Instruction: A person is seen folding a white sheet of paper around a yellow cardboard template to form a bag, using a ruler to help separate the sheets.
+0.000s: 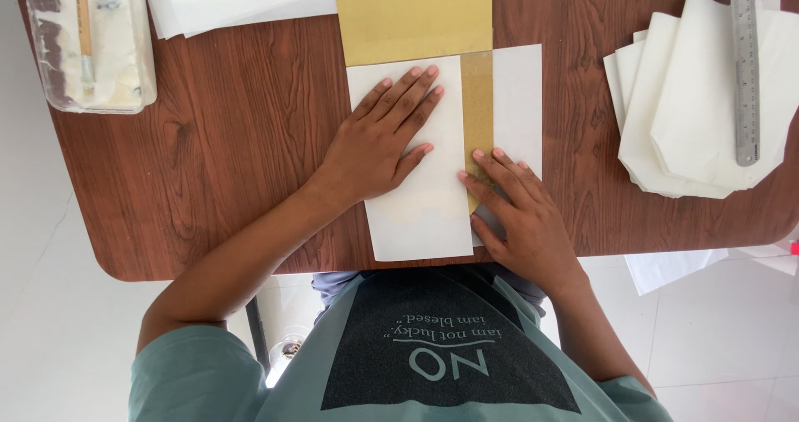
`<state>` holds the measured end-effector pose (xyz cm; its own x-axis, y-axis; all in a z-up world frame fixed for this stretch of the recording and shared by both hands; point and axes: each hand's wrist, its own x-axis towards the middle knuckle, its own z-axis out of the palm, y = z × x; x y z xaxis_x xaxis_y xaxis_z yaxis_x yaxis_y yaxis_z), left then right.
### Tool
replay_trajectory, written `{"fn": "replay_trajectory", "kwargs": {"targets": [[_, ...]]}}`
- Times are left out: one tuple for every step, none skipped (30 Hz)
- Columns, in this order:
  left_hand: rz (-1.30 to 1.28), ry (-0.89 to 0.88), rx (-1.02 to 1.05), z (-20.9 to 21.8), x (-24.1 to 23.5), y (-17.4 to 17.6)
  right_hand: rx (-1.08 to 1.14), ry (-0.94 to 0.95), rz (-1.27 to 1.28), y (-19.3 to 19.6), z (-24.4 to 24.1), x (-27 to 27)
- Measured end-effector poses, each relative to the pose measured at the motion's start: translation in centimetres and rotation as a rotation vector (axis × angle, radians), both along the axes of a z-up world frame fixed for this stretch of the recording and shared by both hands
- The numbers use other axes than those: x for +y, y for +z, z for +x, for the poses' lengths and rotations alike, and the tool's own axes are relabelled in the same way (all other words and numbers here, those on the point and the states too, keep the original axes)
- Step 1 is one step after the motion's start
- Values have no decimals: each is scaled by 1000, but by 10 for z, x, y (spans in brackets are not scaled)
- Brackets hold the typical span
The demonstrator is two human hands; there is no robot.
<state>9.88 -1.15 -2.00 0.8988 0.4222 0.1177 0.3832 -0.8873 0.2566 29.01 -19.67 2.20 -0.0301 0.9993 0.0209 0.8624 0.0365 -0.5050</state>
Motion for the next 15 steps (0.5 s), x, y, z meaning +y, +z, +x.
{"fn": "replay_trajectory", "kwargs": {"targets": [[-20,1,-4,-1,0,0,7,-2,-17,0,0,0],[-41,2,-9,-1,0,0,15,-5,-34,0,0,0],[-41,5,-11,-2,1,1,13,-2,-35,0,0,0],[-51,8,-13,-2,2,2,11,-6,-33,0,0,0],[-63,14,-13,-3,1,3,11,-7,-34,-1,0,0],[-66,19,-13,-3,1,3,10,-2,-37,3,0,1],[-51,12,-35,-3,2,3,32,5,-19,7,1,3],[-37,5,-57,-3,2,3,54,12,0,11,1,5],[-35,9,-56,-3,9,1,56,16,1,17,3,8],[19,-29,-54,-3,15,-2,11,43,5,22,5,11],[67,-70,-52,-4,18,-6,-33,66,3,28,6,11],[62,-71,-49,-3,26,-3,-29,66,-2,33,1,20],[75,-104,-110,-2,32,-1,-50,101,87,39,-4,27],[88,-136,-172,0,38,1,-70,135,176,45,-9,34],[82,-135,-171,-1,44,2,-69,136,170,38,-14,41]]}}
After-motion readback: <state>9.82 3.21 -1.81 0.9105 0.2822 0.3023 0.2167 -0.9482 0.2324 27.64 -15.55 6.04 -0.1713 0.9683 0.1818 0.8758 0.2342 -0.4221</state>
